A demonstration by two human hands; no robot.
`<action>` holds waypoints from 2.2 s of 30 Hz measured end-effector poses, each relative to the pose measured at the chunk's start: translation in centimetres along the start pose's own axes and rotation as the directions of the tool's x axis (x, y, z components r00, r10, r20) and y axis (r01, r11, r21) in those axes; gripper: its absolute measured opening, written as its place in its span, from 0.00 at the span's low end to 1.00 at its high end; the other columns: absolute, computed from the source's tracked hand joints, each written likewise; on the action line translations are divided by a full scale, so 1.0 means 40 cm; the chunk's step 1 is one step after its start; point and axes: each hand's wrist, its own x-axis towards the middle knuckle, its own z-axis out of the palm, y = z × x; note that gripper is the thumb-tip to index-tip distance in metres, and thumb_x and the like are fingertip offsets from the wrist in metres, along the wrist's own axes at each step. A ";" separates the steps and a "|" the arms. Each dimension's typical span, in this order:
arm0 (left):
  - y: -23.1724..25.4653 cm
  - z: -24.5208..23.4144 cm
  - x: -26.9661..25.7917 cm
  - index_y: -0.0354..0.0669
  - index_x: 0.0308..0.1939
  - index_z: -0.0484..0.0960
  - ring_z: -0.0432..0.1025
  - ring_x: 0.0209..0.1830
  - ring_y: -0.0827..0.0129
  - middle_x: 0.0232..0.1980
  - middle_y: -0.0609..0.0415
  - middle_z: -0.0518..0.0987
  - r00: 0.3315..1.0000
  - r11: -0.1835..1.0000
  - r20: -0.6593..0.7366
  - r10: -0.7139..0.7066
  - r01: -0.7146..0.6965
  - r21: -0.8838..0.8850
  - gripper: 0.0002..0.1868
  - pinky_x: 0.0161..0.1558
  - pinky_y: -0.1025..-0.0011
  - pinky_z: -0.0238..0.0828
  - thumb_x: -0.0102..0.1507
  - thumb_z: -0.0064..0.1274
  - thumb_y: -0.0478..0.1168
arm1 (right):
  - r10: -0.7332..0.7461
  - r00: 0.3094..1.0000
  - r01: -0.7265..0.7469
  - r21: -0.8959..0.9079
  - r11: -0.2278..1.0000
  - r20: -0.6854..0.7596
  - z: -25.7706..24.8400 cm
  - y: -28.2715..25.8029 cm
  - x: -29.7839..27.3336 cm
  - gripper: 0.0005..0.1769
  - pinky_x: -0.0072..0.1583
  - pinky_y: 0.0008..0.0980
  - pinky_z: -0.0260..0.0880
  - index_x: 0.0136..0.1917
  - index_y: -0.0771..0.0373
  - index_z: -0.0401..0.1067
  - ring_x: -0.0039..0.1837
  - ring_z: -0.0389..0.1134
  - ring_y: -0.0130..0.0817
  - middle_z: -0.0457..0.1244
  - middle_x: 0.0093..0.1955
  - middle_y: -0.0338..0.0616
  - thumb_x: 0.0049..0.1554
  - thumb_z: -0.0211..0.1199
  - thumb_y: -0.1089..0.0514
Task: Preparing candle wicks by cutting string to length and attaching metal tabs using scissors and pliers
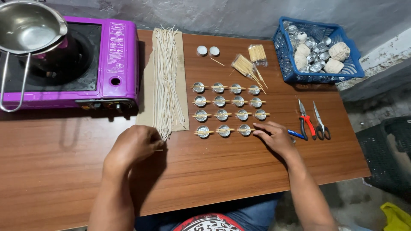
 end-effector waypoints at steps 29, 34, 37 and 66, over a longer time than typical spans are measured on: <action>-0.062 0.094 0.062 0.49 0.37 0.85 0.78 0.43 0.47 0.42 0.46 0.84 0.962 0.940 0.158 -0.222 0.168 0.297 0.14 0.44 0.57 0.73 0.59 0.53 0.52 | 0.781 0.572 -0.820 -0.191 0.539 -0.251 -0.358 0.389 -0.139 0.32 0.63 0.44 0.62 0.75 0.59 0.69 0.65 0.67 0.53 0.67 0.64 0.60 0.58 0.65 0.54; -0.041 0.088 0.055 0.47 0.36 0.85 0.78 0.41 0.45 0.39 0.42 0.84 0.973 0.964 0.144 -0.178 0.144 0.222 0.13 0.40 0.54 0.71 0.59 0.55 0.50 | 0.784 0.600 -0.800 -0.088 0.594 -0.160 -0.359 0.501 -0.131 0.31 0.39 0.43 0.68 0.72 0.63 0.73 0.38 0.68 0.44 0.70 0.46 0.56 0.56 0.72 0.55; -0.044 0.094 0.061 0.55 0.37 0.90 0.79 0.40 0.49 0.37 0.46 0.85 0.980 0.979 0.158 -0.124 0.095 0.181 0.09 0.39 0.56 0.72 0.58 0.54 0.44 | 0.765 0.616 -0.786 -0.083 0.612 -0.191 -0.352 0.508 -0.128 0.23 0.36 0.45 0.66 0.62 0.65 0.77 0.35 0.67 0.44 0.69 0.40 0.56 0.54 0.73 0.62; 0.074 0.479 0.054 0.54 0.34 0.82 0.71 0.35 0.58 0.30 0.54 0.76 0.594 0.877 -0.654 0.469 -0.223 0.426 0.03 0.36 0.65 0.65 0.60 0.55 0.39 | 0.218 0.932 -0.351 0.574 0.740 0.289 0.111 -0.224 -0.191 0.30 0.39 0.29 0.75 0.65 0.66 0.75 0.41 0.71 0.30 0.73 0.44 0.55 0.48 0.73 0.70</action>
